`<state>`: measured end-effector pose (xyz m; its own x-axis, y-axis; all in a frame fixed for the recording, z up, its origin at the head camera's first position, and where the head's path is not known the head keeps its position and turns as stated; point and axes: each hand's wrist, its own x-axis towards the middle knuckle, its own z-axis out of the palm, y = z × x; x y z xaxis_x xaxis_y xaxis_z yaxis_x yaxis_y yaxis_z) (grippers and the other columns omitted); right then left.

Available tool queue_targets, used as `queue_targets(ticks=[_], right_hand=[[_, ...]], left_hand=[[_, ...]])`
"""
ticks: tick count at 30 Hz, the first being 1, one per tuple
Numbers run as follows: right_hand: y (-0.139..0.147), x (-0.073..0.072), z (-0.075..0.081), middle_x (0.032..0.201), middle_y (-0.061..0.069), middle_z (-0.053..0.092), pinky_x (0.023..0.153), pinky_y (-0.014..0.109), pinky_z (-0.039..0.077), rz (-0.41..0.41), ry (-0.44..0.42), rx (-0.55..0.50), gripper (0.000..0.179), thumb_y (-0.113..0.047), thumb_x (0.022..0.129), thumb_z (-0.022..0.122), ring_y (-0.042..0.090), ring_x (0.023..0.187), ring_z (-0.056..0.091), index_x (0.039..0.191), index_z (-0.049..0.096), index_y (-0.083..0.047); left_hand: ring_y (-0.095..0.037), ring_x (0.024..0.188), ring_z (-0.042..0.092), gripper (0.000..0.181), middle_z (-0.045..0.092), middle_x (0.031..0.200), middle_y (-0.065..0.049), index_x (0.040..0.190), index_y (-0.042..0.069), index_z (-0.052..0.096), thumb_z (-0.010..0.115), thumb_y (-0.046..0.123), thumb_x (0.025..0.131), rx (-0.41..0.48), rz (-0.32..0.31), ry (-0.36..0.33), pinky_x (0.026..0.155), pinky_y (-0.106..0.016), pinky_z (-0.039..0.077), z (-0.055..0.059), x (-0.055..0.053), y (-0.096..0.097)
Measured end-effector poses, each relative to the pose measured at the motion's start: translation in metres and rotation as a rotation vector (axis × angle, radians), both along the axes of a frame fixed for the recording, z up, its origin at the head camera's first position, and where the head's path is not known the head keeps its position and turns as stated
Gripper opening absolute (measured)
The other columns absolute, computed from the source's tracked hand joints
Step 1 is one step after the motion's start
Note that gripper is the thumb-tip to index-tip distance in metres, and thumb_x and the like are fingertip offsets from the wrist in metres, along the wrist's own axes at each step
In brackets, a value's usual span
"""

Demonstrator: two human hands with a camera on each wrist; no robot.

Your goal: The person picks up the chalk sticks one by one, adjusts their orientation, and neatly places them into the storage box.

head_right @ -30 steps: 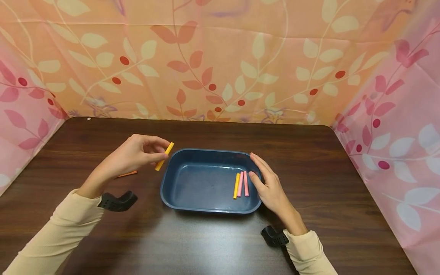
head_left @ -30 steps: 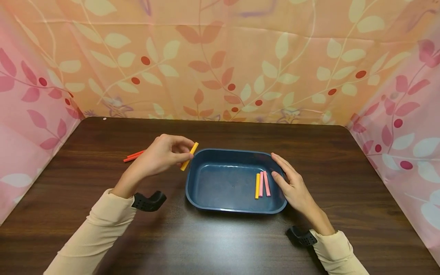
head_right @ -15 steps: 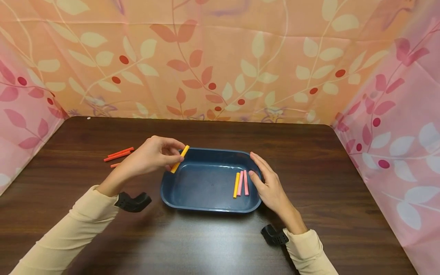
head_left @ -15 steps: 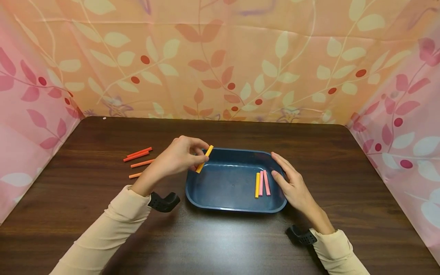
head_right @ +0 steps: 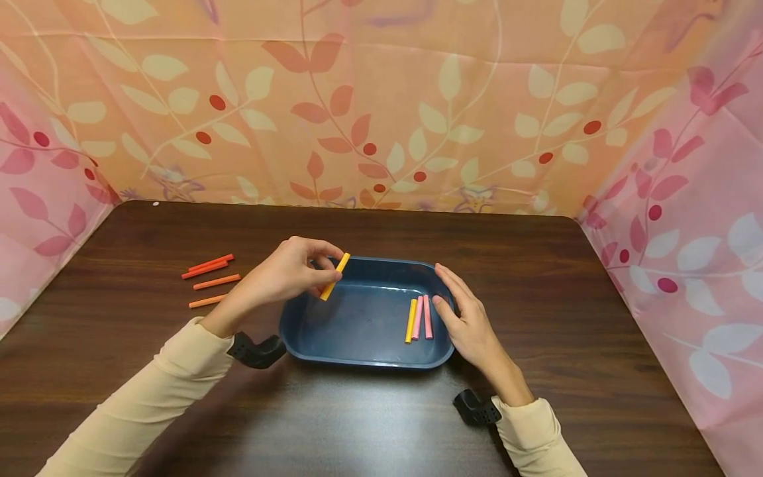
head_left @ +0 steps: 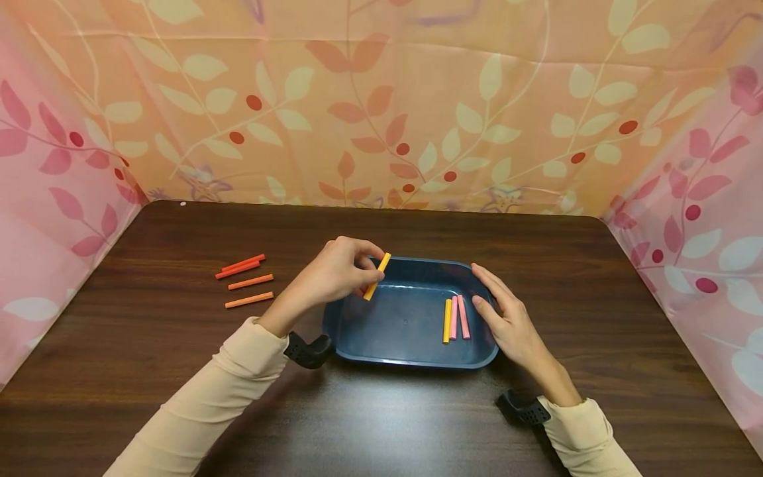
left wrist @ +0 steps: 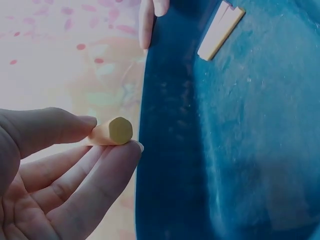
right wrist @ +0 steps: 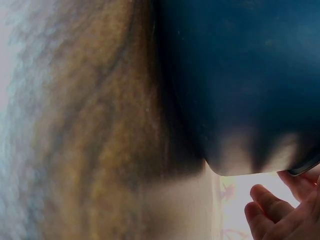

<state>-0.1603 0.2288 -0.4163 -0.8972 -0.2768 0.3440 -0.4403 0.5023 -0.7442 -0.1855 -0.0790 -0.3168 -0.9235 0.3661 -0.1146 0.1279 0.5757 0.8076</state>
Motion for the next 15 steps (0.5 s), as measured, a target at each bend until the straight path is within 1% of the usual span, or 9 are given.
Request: queue_targets(ticks=[1,5,8,15], right_hand=[[0.000,0.000,0.000,0.154,0.019,0.042,0.109,0.002,0.022,0.000,0.001,-0.001,0.050,-0.005,0.100,0.054,-0.004,0.140,0.034,0.148,0.045,-0.005],[0.000,0.000,0.000,0.153,0.020,0.042,0.109,0.002,0.022,-0.001,0.005,-0.005,0.050,-0.004,0.099,0.055,-0.006,0.139,0.034,0.148,0.045,-0.004],[0.000,0.000,0.000,0.154,0.019,0.042,0.109,0.002,0.022,0.000,0.007,-0.007,0.050,-0.004,0.099,0.055,-0.006,0.139,0.034,0.148,0.045,-0.004],[0.000,0.000,0.000,0.153,0.021,0.043,0.109,0.002,0.022,0.002,0.015,-0.011,0.050,-0.003,0.099,0.055,-0.009,0.138,0.034,0.148,0.045,-0.004]], left_hand=[[-0.014,0.058,0.068,0.037,0.075,0.088,-0.014,0.124,-0.001,0.064,0.070,0.007,0.089,0.004,-0.002,-0.002,0.058,-0.030,0.059,0.000,0.000,0.001],[-0.014,0.060,0.069,0.037,0.075,0.089,-0.016,0.124,-0.002,0.064,0.070,0.007,0.089,0.022,-0.014,-0.007,0.061,-0.035,0.060,-0.001,0.000,0.007],[-0.015,0.061,0.069,0.037,0.075,0.091,-0.017,0.124,-0.003,0.063,0.070,0.006,0.089,0.040,-0.015,-0.020,0.062,-0.035,0.061,-0.002,-0.001,0.012],[-0.014,0.060,0.068,0.038,0.075,0.089,-0.015,0.124,-0.002,0.063,0.071,0.005,0.088,0.051,-0.004,-0.034,0.058,-0.028,0.059,-0.003,0.000,0.025]])
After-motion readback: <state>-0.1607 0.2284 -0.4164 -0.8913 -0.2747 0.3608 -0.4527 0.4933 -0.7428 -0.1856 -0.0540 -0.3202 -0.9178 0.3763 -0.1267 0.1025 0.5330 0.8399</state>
